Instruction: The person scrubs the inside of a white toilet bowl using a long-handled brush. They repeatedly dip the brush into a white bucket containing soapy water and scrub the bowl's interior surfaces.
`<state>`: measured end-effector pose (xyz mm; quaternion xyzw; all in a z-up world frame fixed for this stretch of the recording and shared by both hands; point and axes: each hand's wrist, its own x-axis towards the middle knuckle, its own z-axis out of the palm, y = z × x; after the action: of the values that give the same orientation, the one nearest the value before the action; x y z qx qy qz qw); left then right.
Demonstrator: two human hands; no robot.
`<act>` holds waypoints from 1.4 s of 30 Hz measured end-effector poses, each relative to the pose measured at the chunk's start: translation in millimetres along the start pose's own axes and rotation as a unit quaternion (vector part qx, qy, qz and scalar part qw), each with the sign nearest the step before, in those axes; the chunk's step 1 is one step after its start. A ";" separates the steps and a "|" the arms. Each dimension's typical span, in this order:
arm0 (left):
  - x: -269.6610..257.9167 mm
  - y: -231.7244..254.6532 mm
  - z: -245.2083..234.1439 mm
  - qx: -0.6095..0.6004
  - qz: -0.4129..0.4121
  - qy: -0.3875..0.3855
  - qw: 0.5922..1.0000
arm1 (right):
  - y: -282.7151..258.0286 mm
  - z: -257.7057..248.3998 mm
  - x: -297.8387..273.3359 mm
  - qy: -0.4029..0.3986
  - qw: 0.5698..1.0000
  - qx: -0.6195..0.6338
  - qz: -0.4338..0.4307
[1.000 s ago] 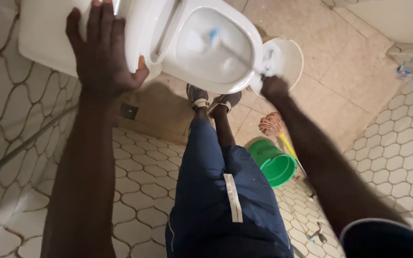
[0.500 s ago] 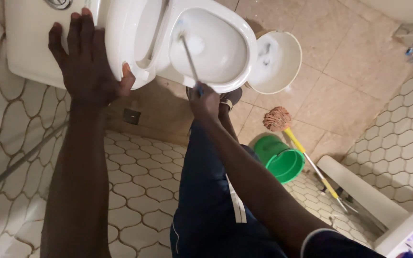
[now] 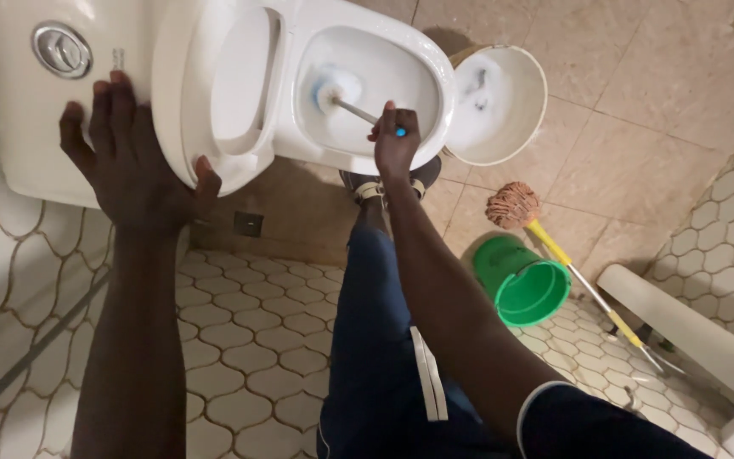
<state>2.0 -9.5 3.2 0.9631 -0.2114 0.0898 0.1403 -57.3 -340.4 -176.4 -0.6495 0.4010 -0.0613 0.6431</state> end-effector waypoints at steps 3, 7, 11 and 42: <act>-1.1 -2.5 0.8 0.002 0.009 0.013 1.000 | -13.1 2.9 21.6 -0.010 1.000 0.004 0.028; -3.0 -2.9 2.2 0.011 0.000 0.001 1.000 | -38.2 9.2 3.3 -0.002 0.995 0.082 -0.049; -0.1 0.0 -1.9 0.011 0.010 0.003 1.000 | -41.4 14.7 -54.5 -0.062 0.998 0.016 0.024; -3.2 -5.8 3.1 0.010 0.034 0.014 0.999 | 1.4 1.9 -78.2 -0.029 0.957 0.287 0.013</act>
<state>2.0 -4.2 -1.8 0.9553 -0.2412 0.1101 0.1306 -109.3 -291.8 -143.8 -0.4334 0.3564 -0.1468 0.8146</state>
